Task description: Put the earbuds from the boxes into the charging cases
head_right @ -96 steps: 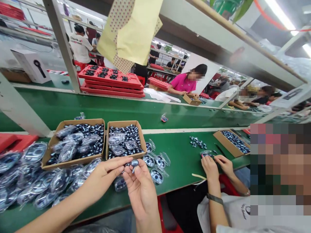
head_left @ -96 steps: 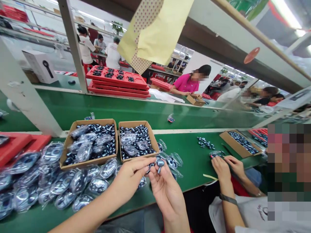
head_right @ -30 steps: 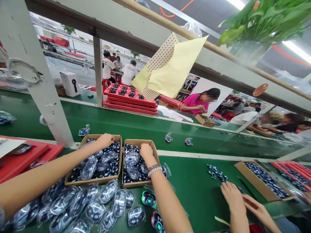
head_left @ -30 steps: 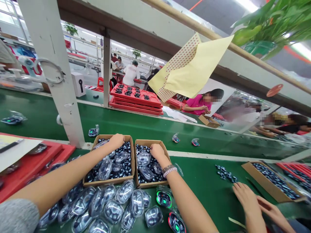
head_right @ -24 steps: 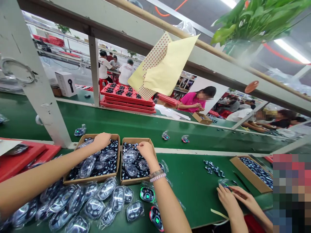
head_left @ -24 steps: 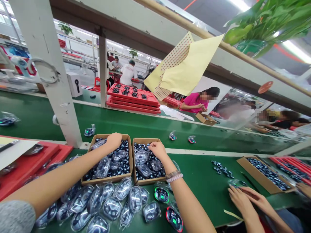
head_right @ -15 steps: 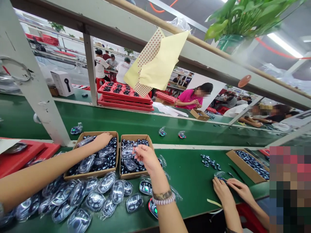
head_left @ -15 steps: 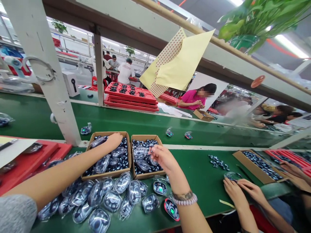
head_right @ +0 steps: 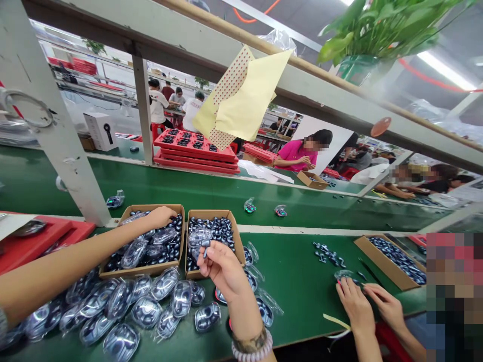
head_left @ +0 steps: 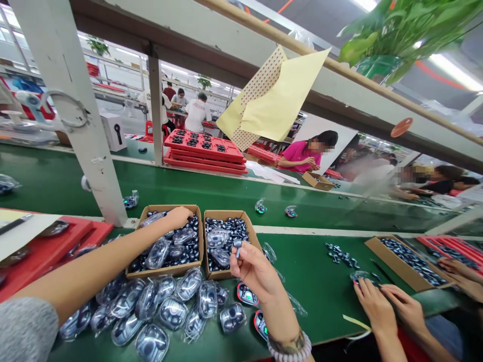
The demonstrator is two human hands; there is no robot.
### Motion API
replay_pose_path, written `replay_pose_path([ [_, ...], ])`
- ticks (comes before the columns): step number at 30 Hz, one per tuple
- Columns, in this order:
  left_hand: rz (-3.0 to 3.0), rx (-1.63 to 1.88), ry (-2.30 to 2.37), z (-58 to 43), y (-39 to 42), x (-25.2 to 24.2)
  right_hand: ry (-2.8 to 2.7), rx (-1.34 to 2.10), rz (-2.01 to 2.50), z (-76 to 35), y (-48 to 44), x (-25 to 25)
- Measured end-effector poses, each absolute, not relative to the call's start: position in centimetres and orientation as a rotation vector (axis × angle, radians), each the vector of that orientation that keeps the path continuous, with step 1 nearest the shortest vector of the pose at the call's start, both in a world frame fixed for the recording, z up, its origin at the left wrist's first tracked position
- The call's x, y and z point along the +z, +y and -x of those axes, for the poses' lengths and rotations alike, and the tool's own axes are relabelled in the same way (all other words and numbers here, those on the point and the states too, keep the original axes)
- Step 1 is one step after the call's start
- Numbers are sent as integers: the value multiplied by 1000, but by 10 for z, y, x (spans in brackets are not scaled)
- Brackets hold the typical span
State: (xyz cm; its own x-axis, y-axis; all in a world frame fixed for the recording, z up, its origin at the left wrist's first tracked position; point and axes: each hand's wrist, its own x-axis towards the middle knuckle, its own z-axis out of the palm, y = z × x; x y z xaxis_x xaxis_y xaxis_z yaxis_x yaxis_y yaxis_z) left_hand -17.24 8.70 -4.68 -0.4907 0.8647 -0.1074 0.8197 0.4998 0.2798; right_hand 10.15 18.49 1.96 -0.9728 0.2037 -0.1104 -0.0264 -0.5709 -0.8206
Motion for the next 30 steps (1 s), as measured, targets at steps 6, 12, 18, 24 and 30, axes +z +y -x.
replay_pose_path([
  [6, -1309, 755, 2455, 168, 75, -9, -1397, 2624, 352, -100, 181, 18],
  [12, -1243, 1159, 2176, 91, 47, 31, -1345, 2588, 289, -102, 166, 24],
  [18, -1157, 1558, 2063, -15, 26, 42, -1433, 2306, 240, -126, 134, 20],
  [24, -1246, 1697, 2113, -50, 28, 34, -1522, 2073, 347, -160, 122, 9],
  [30, -1177, 1806, 1861, -64, 38, 24, -1581, 1833, 361, -179, 120, 5],
])
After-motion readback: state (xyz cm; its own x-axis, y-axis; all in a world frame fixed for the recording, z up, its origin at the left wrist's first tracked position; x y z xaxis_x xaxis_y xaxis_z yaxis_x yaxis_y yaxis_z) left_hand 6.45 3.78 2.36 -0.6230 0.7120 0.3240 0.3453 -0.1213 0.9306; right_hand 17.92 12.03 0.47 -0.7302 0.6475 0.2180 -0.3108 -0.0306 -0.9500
